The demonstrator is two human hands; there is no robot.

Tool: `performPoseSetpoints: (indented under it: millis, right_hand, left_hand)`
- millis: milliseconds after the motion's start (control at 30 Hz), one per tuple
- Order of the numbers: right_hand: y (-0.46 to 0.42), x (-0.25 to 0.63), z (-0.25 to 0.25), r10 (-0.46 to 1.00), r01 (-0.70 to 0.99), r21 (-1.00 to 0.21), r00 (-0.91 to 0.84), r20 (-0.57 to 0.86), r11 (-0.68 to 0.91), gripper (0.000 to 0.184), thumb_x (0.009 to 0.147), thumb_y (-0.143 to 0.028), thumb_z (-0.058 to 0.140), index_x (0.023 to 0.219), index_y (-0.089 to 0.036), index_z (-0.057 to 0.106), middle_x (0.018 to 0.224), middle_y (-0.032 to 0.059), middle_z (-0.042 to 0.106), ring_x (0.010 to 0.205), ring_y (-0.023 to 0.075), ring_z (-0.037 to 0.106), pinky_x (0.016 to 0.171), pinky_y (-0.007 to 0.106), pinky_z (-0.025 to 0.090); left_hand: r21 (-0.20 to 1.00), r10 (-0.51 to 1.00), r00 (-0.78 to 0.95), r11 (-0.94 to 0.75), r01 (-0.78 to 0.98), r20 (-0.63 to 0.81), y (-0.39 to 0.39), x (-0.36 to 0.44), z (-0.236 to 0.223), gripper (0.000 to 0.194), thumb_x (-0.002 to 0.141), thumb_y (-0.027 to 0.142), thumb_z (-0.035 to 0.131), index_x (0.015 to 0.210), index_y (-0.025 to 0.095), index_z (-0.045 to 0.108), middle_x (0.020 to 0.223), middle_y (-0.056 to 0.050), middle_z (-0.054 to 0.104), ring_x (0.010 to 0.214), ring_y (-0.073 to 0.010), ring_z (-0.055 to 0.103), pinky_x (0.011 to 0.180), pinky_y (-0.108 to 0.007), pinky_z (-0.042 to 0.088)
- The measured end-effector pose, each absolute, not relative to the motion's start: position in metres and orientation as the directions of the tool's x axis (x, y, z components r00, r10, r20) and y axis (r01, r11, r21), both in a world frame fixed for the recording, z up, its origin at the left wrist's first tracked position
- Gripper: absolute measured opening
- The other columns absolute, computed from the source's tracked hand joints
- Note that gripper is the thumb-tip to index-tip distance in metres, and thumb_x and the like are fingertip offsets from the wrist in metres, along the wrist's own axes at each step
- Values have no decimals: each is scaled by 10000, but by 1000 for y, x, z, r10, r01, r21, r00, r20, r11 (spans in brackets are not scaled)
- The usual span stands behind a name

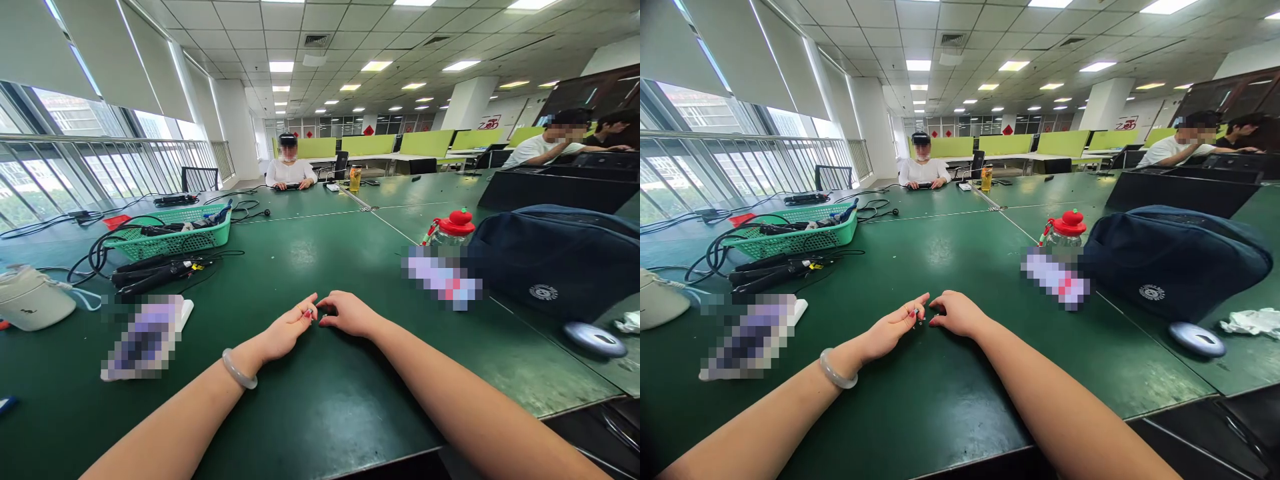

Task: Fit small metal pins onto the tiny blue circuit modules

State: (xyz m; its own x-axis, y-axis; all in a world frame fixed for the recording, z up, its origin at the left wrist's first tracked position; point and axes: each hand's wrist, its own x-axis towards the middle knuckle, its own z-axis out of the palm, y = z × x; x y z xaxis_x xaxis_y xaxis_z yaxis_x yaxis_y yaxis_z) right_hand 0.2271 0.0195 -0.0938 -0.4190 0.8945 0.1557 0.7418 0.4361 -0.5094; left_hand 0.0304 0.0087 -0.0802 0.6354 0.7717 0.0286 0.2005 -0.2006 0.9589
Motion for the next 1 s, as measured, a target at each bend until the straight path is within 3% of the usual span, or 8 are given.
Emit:
performPoseSetpoints:
  millis: [233,300,467,567,667,733,833,1000]
  right_hand:
    - [19,227,-96,894,718,-545,-416,164,434,131,712,-240,705,830,-194,674,703,-8,561,672,112,503,625,216,374]
    - [19,227,-96,892,716,-544,-419,166,438,50,728,-220,686,753,-186,659,687,-14,554,658,105,494,613,210,361]
    - [17,226,-95,898,730,-527,-393,195,434,71,764,-186,632,700,-164,609,724,-2,568,669,107,494,619,214,352]
    - [15,224,-93,909,703,-580,-359,212,413,40,792,-167,580,767,-176,610,725,-10,594,659,107,506,620,216,364]
    - [13,222,-92,908,657,-627,-320,271,418,107,814,-181,548,878,-198,632,781,-7,628,713,117,544,686,235,401]
    - [12,220,-91,905,632,-648,-303,299,425,145,821,-186,532,907,-207,646,858,3,645,795,130,566,762,257,415]
    - [12,218,-91,928,546,-753,-276,251,366,164,833,-206,496,898,-201,646,841,6,653,711,119,582,729,264,451]
    - [13,216,-92,962,217,-966,-262,80,140,177,826,-211,443,918,-154,583,828,29,644,531,75,551,533,209,468]
  left_hand:
    - [1000,852,523,-24,-14,28,19,23,-84,330,801,508,510,859,183,518,1412,-74,295,1290,-230,291,1103,-397,199]
    - [999,838,545,23,-26,-5,18,22,-84,300,798,477,537,865,184,534,1388,-71,335,1295,-222,278,1109,-384,187]
    - [976,747,664,163,-145,-26,10,28,-79,263,807,426,557,899,180,548,1319,-74,413,1240,-209,356,1073,-376,251]
    - [995,824,566,34,-89,23,13,26,-80,305,814,459,528,929,181,578,1255,-66,457,1134,-191,428,978,-328,341]
    - [995,896,441,-82,50,52,21,21,-83,396,822,492,490,1048,181,585,947,-55,552,836,-135,492,764,-261,403]
    - [989,915,399,-105,103,56,25,19,-83,450,829,503,463,1106,166,572,759,-24,514,674,-104,444,642,-230,380]
    - [986,929,367,-97,134,42,25,20,-83,450,809,480,501,1118,160,574,739,-16,519,612,-87,414,579,-210,358]
    - [981,935,355,-93,169,27,21,26,-81,390,760,353,584,1095,154,593,818,-38,598,636,-89,488,634,-226,426]
